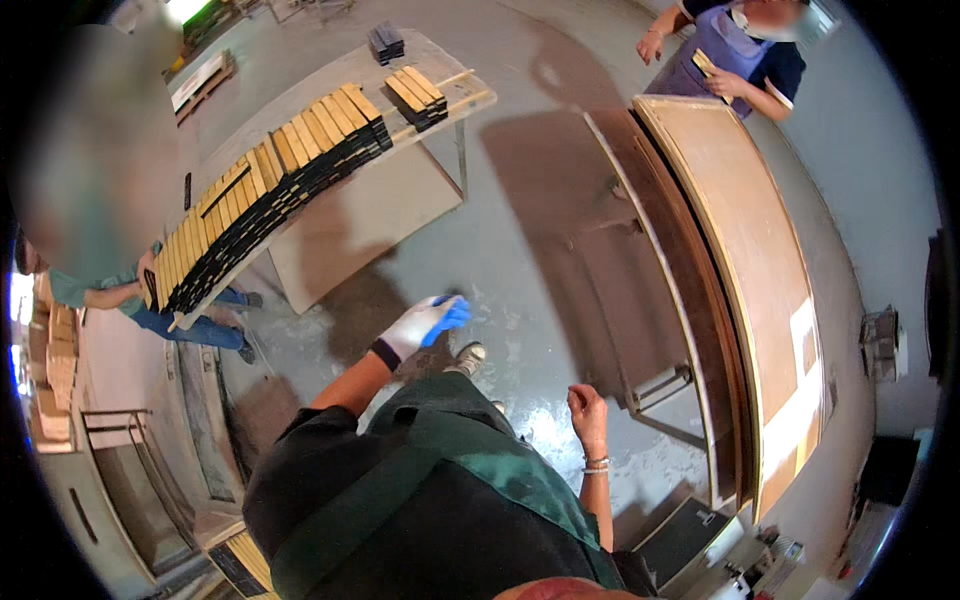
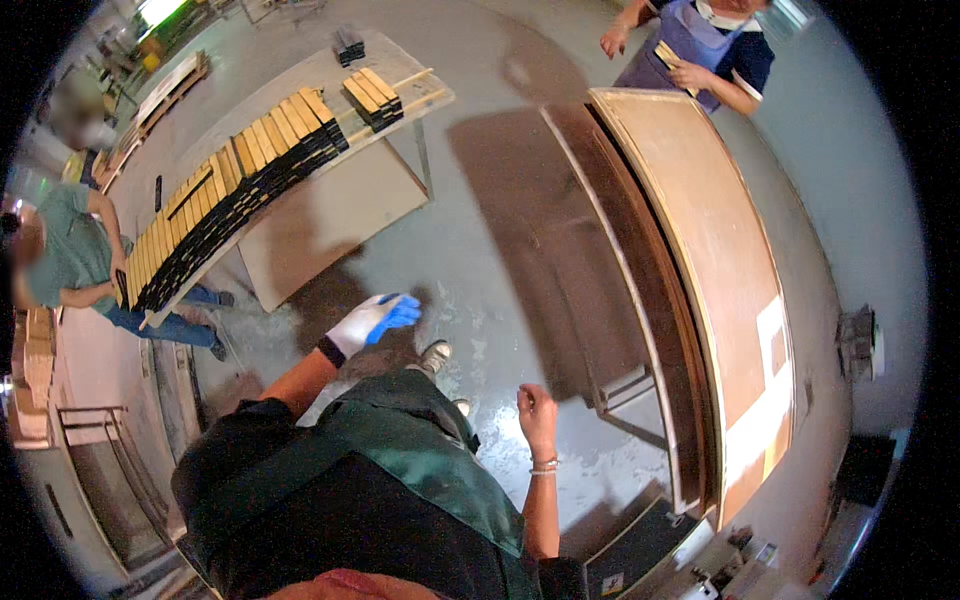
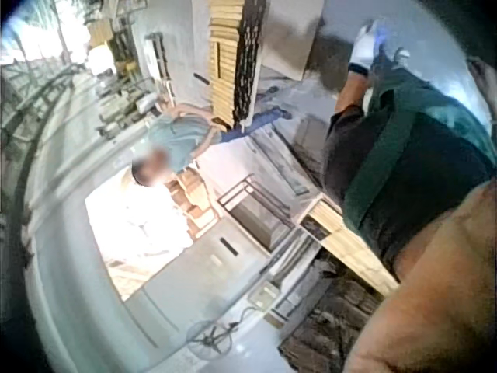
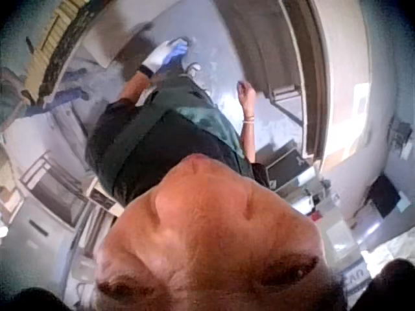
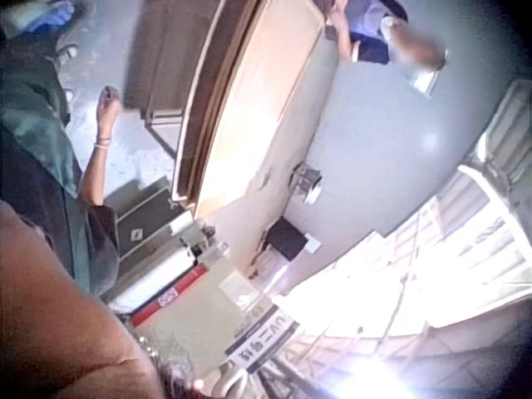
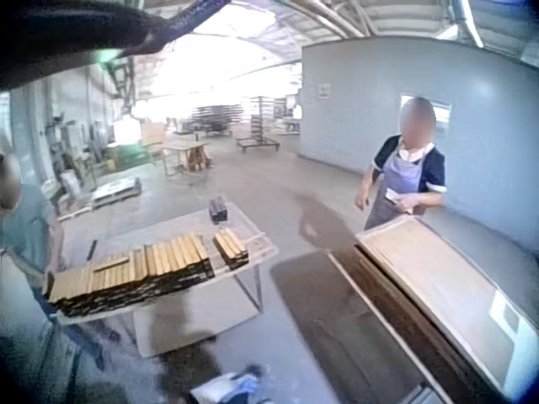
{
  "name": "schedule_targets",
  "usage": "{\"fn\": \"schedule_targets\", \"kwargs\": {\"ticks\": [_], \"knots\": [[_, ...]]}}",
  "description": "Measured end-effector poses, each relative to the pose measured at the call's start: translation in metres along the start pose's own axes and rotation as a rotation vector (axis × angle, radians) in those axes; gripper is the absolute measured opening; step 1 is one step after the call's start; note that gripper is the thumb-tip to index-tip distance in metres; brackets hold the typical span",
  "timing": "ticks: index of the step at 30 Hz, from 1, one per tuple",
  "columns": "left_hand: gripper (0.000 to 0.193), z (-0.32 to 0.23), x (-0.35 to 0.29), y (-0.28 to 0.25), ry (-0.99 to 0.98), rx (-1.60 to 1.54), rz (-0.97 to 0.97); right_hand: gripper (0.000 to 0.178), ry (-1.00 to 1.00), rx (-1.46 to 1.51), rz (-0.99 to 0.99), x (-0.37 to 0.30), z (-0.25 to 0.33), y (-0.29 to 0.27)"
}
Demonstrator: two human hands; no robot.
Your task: The person arranges small wooden slats onto a large rectangular board, aligning them in rows. They repeatedly pick up stacks of slats, place them on the board, and adjust their positions to fit the layout. The person also moves the large board between workstations and stacks it with other completed boards.
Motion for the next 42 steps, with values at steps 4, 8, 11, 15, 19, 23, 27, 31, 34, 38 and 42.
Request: {"fn": "schedule_targets", "kwargs": {"ticks": [4, 8, 11, 15, 19, 23, 27, 31, 34, 38, 42], "knots": [[0.052, -0.013, -0.004, -0.072, 0.084, 0.009, -0.225, 0.021, 0.036, 0.289, 0.113, 0.1, 0.014, 0.034], [0.057, -0.057, 0.01, -0.115, 0.177, -0.002, -0.298, 0.02, -0.018, 0.463, 0.161, 0.212, 0.062, 0.088], [0.056, -0.095, 0.036, -0.135, 0.199, -0.011, -0.346, 0.02, 0.008, 0.582, 0.219, 0.278, 0.107, 0.127], [0.051, -0.154, 0.052, -0.157, 0.356, -0.112, -0.302, 0.02, 0.032, 0.654, 0.295, 0.355, 0.162, 0.19], [0.053, -0.221, 0.064, -0.156, 0.511, -0.086, -0.294, 0.02, -0.022, 0.688, 0.313, 0.43, 0.206, 0.214], [0.052, -0.263, 0.12, -0.173, 0.526, -0.107, -0.488, 0.021, -0.069, 0.744, 0.135, 0.521, 0.222, 0.196], [0.047, -0.281, 0.166, -0.214, 0.736, -0.312, -0.581, 0.026, -0.084, 0.721, 0.094, 0.614, 0.223, 0.199], [0.052, -0.312, 0.185, -0.222, 0.625, -0.08, -0.837, 0.037, -0.047, 0.643, 0.194, 0.688, 0.209, 0.23], [0.053, -0.338, 0.188, -0.234, 0.711, 0.019, -0.991, 0.055, -0.094, 0.527, 0.511, 0.718, 0.246, 0.277], [0.056, -0.338, 0.209, -0.289, 0.692, -0.42, -0.722, 0.069, -0.233, 0.703, 0.614, 0.72, 0.28, 0.335], [0.067, -0.315, 0.193, -0.318, 0.55, -0.528, -0.689, 0.097, -0.049, 0.387, 0.773, 0.695, 0.285, 0.37]]}}
Point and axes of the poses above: each hand's wrist, its own x-axis towards the middle knuckle, its own y-axis out of the palm, z = x × y, the point moved 10 cm from there along x, towards the middle knuckle, and after that the axes turned 10 degrees about -y, right-handed, at the moved point
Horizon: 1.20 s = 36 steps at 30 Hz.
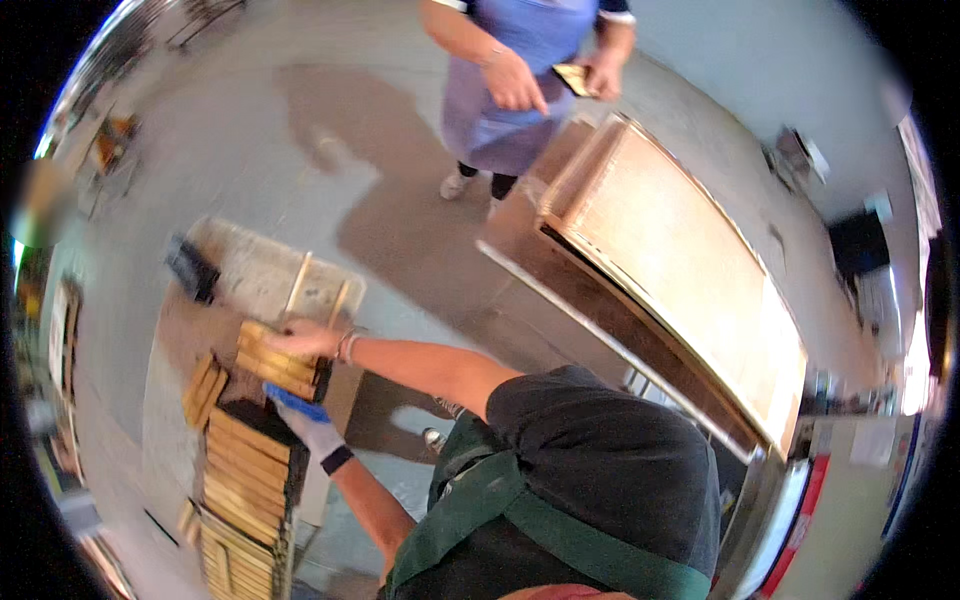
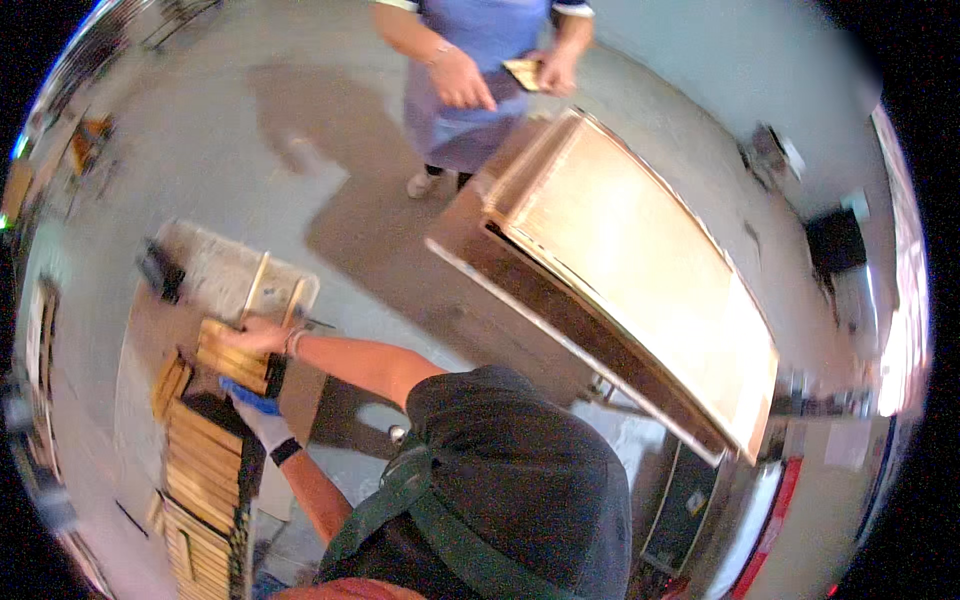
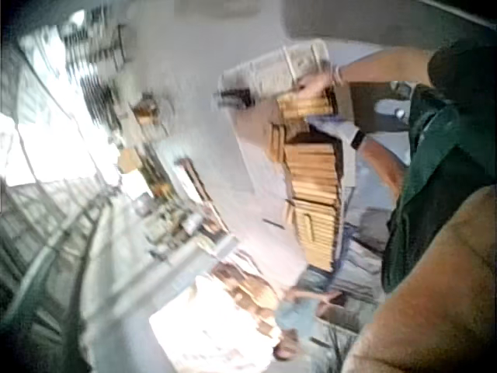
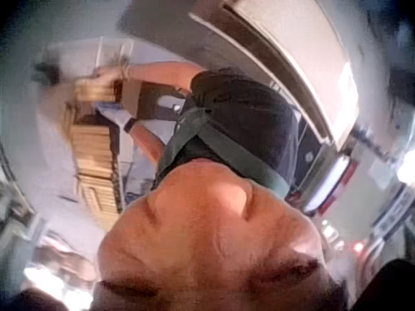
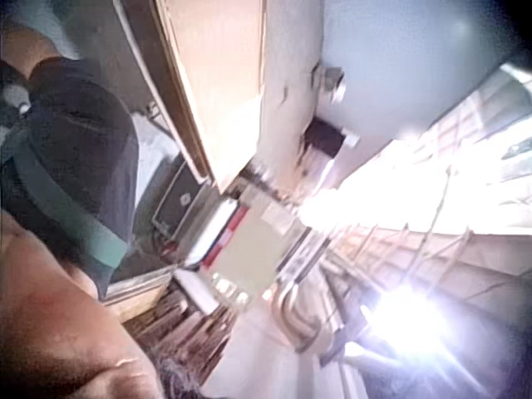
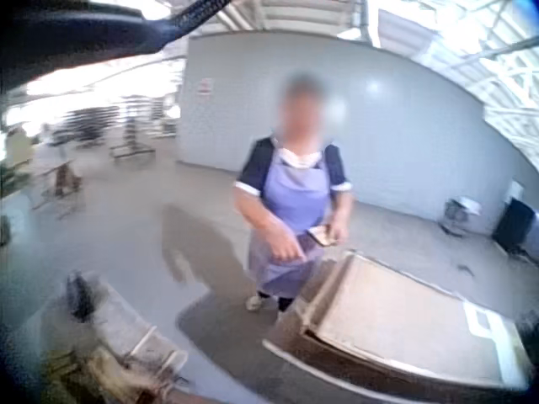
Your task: The person arranges small wooden slats onto a large rectangular board, aligning them in rows. They repeatedly pick up stacks of slats, place them on the board, and adjust their positions to fit the layout. The person also moves the large board between workstations and stacks it with other completed boards.
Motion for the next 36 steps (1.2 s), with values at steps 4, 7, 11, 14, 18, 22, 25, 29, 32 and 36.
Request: {"fn": "schedule_targets", "kwargs": {"ticks": [4, 7, 11, 14, 18, 22, 25, 29, 32, 36], "knots": [[0.07, -0.014, -0.023, 0.013, 0.058, 0.206, -0.147, 0.078, -0.219, 0.03, -0.45, -0.041, 0.022, -0.056], [0.072, -0.022, -0.087, 0.008, 0.36, 1.01, -0.201, 0.049, -0.24, 0.712, -0.449, -0.16, -0.01, -0.064], [0.067, 0.025, -0.154, -0.004, -0.034, 0.858, -0.063, 0.065, -0.273, 1.27, -0.944, -0.379, -0.053, -0.128], [0.063, 0.077, -0.193, 0.051, -0.311, 0.831, 0.283, 0.078, -0.434, 1.075, -1.563, -0.541, -0.071, -0.202], [0.065, 0.097, -0.241, 0.155, -0.418, 0.859, 0.801, 0.047, -0.219, 0.945, -1.899, -0.609, -0.117, -0.221], [0.054, 0.103, -0.218, 0.168, -0.249, 0.904, 0.995, 0.028, -0.433, 1.12, -1.947, -0.601, -0.096, -0.204], [0.056, 0.1, -0.214, 0.185, -0.183, 0.915, 1.047, 0.015, -0.582, 1.233, -1.898, -0.62, -0.095, -0.143], [0.068, 0.12, -0.17, 0.174, -0.366, 0.739, 1.101, 0.009, -0.65, 1.253, -2.104, -0.684, -0.109, 0.03], [0.066, 0.142, -0.16, 0.176, -0.402, 0.846, 1.098, 0.022, -0.524, 1.1, -2.489, -0.751, -0.09, 0.175], [0.067, 0.204, -0.211, 0.216, -0.666, 0.873, 1.298, 0.012, -0.18, 0.785, -2.767, -0.838, -0.077, 0.318]]}}
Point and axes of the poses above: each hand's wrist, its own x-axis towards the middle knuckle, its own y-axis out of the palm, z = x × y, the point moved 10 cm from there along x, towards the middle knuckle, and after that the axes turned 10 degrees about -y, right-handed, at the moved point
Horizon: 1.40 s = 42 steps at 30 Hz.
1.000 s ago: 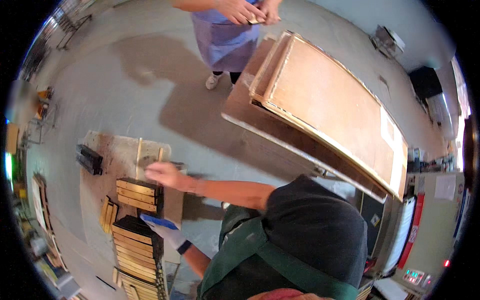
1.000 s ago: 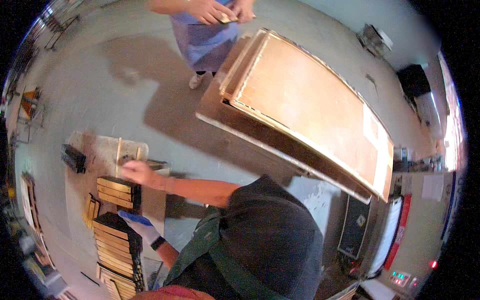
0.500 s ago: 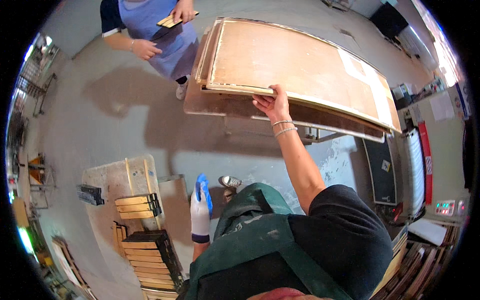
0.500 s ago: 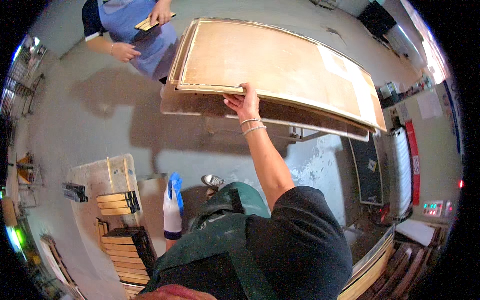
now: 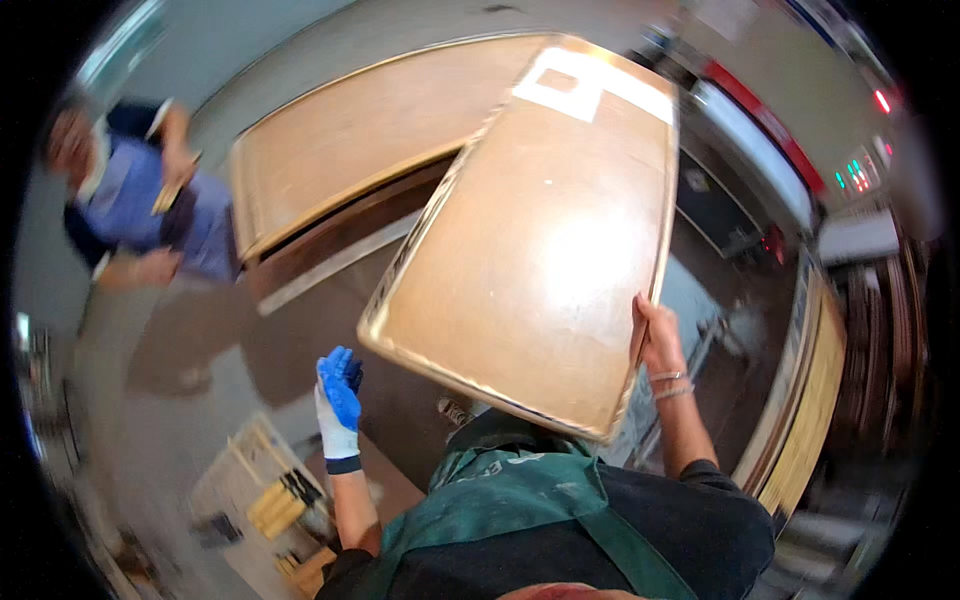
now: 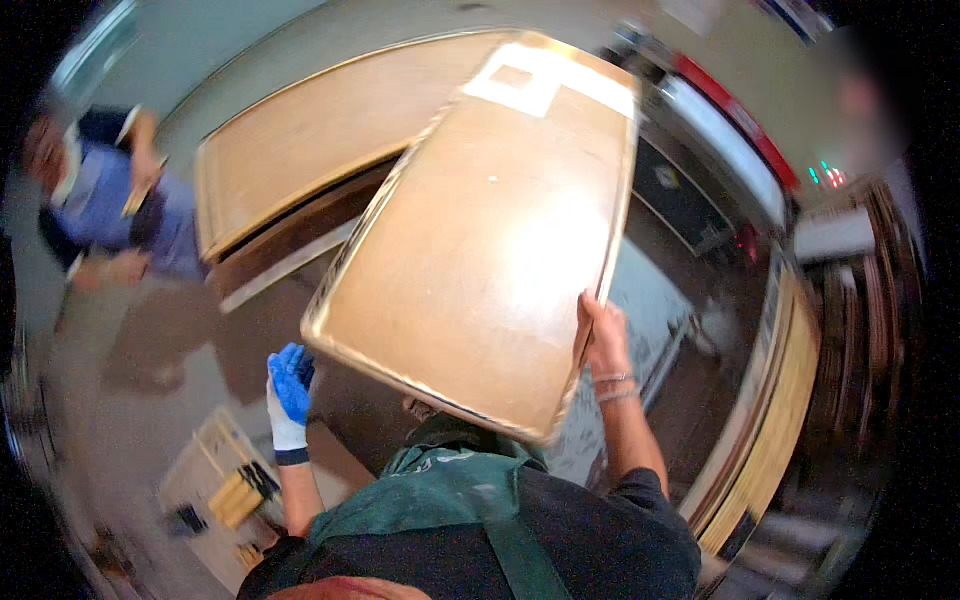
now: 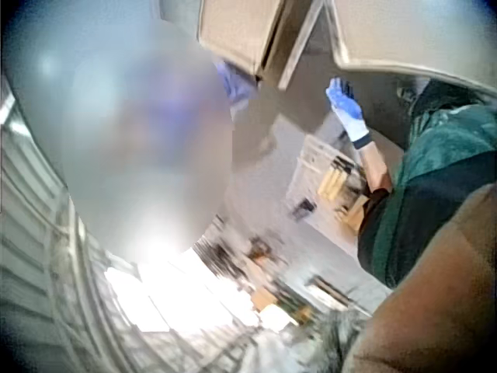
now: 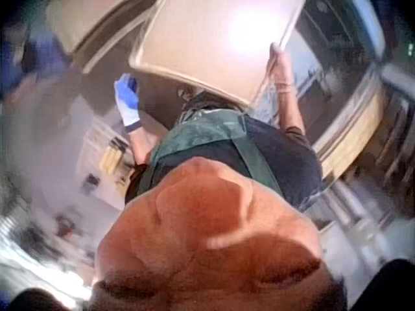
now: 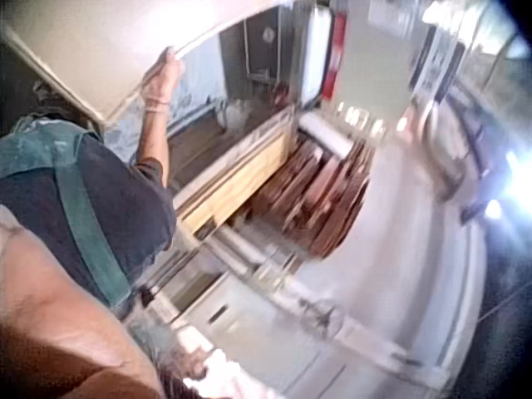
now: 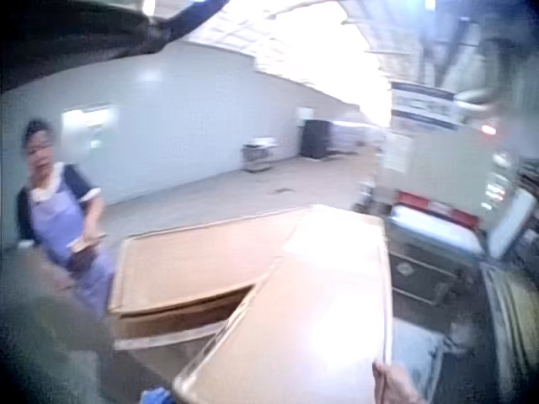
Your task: The person arranges small wooden slats onto a large rectangular board, aligning them in rows. They repeatedly pick up stacks of slats, place them on the board, and adjust their positions to fit the layout. The person also moves the large board between workstations and stacks it with other completed boards.
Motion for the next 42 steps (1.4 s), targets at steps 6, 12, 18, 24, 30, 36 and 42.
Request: {"fn": "schedule_targets", "kwargs": {"ticks": [6, 12, 18, 24, 30, 36, 42], "knots": [[0.079, -0.007, 0.056, 0.205, -0.191, 0.135, 0.534, 0.047, -0.533, -1.099, -0.07, 0.054, 0.125, -0.168], [0.065, -0.004, 0.093, 0.439, -0.076, 0.163, 0.845, 0.057, -0.441, -1.34, -0.131, 0.054, 0.207, -0.171], [0.043, 0.007, 0.12, 0.546, -0.291, 0.142, 0.93, 0.058, -0.287, -1.443, -0.261, 0.01, 0.24, -0.235], [0.056, -0.017, 0.097, 0.567, -0.138, 0.482, 1.091, 0.06, -0.139, -1.473, -0.616, -0.076, 0.289, -0.227], [0.031, -0.034, 0.045, 0.629, -0.053, 0.602, 1.321, 0.06, -0.169, -1.458, -0.943, -0.217, 0.296, -0.226], [0.04, 0.03, -0.043, 0.711, -0.058, 0.76, 1.442, 0.054, -0.05, -1.474, -1.236, -0.336, 0.258, -0.275], [0.041, 0.153, -0.188, 0.833, -0.284, 0.994, 1.501, 0.055, 0.086, -1.489, -1.395, -0.382, 0.273, -0.41]]}}
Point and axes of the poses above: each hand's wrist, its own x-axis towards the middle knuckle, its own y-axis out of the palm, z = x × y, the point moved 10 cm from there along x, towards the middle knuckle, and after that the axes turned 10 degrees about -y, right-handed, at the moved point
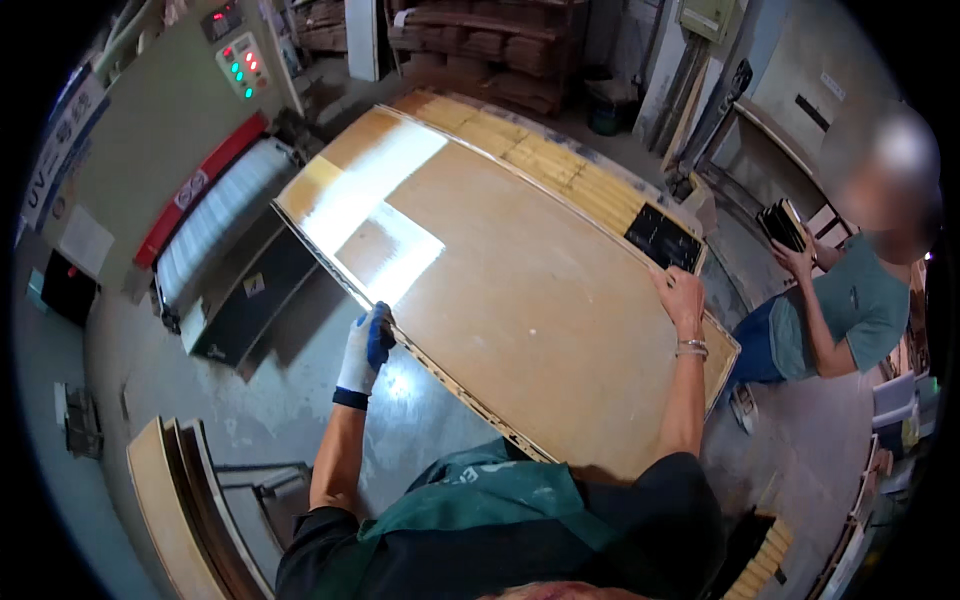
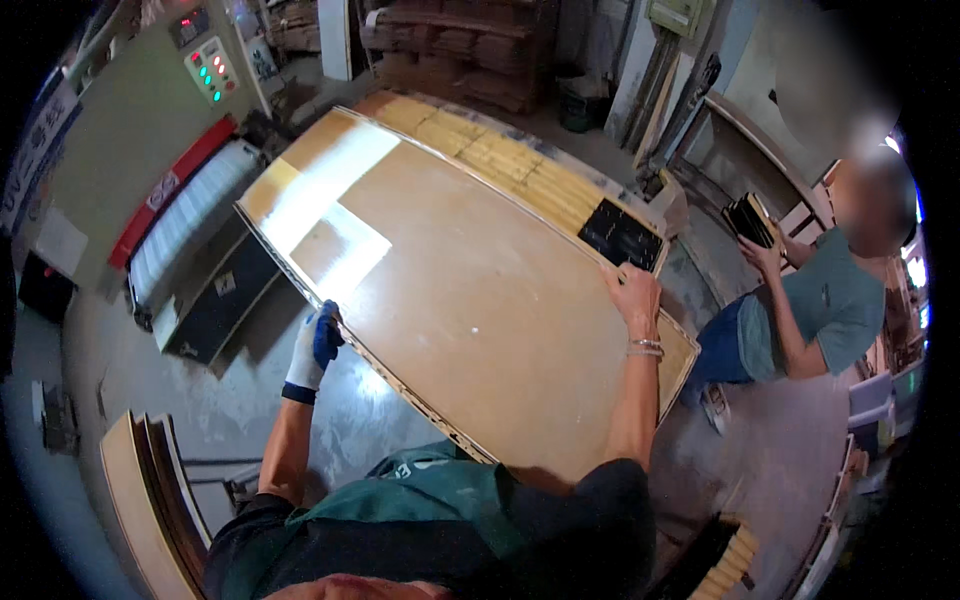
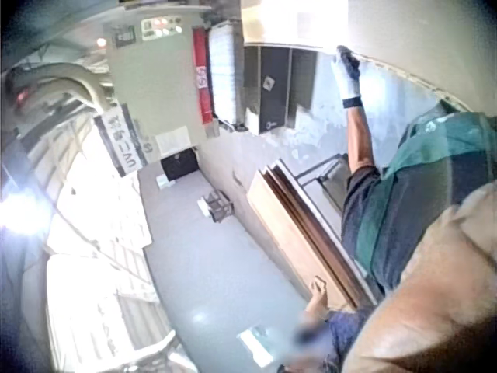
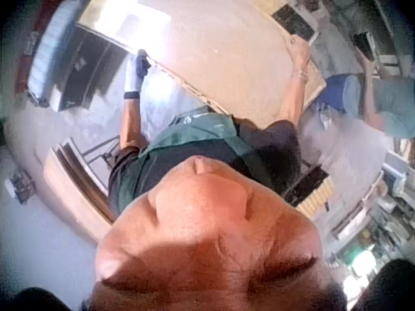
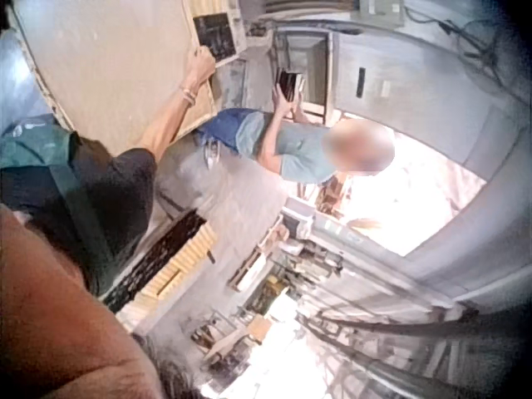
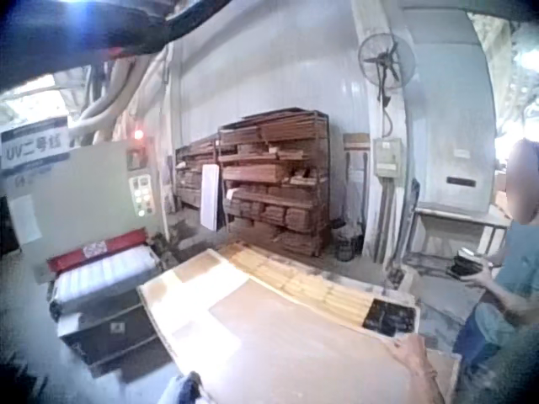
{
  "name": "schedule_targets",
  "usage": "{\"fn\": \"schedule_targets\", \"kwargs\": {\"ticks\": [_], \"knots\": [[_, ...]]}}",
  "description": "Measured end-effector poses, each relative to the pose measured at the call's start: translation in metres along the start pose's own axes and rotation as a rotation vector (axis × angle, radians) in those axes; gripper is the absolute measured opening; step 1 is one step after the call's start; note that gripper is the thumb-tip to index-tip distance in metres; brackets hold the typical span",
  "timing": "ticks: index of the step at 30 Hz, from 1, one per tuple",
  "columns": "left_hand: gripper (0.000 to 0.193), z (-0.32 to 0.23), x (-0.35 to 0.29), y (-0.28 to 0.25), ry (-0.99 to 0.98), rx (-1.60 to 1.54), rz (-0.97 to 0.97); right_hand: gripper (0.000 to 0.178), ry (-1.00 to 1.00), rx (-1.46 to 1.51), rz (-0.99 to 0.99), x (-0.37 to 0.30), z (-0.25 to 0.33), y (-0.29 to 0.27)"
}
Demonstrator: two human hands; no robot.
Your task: The person arranges small wooden slats onto a large rectangular board, aligning them in rows. They repeatedly pick up stacks of slats, place them on the board, and adjust their positions to fit the layout. The person also moves the large board between workstations and stacks it with other completed boards.
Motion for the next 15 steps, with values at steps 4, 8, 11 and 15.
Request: {"fn": "schedule_targets", "kwargs": {"ticks": [4, 8, 11, 15], "knots": [[0.04, -0.032, 0.078, 0.054, 0.196, 0.178, 0.092, 0.056, -0.01, 0.028, -0.006, 0.061, -0.034, 0.017], [0.037, -0.052, 0.152, 0.087, 0.09, 0.305, 0.138, 0.054, 0.002, 0.025, 0.048, 0.145, -0.069, 0.049], [0.036, -0.1, 0.152, 0.145, 0.651, 0.966, 0.212, 0.048, -0.017, -0.06, 0.076, 0.184, -0.094, 0.06], [0.053, -0.048, 0.238, 0.11, 0.101, 0.871, 0.299, 0.053, -0.098, -0.356, -0.071, 0.143, -0.084, 0.041]]}}
Point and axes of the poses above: each hand's wrist, its own x-axis towards the middle knuckle, its own y-axis out of the palm, z = x × y, the point moved 10 cm from there along x, towards the middle knuckle, and after that the axes turned 10 degrees about -y, right-handed, at the moved point
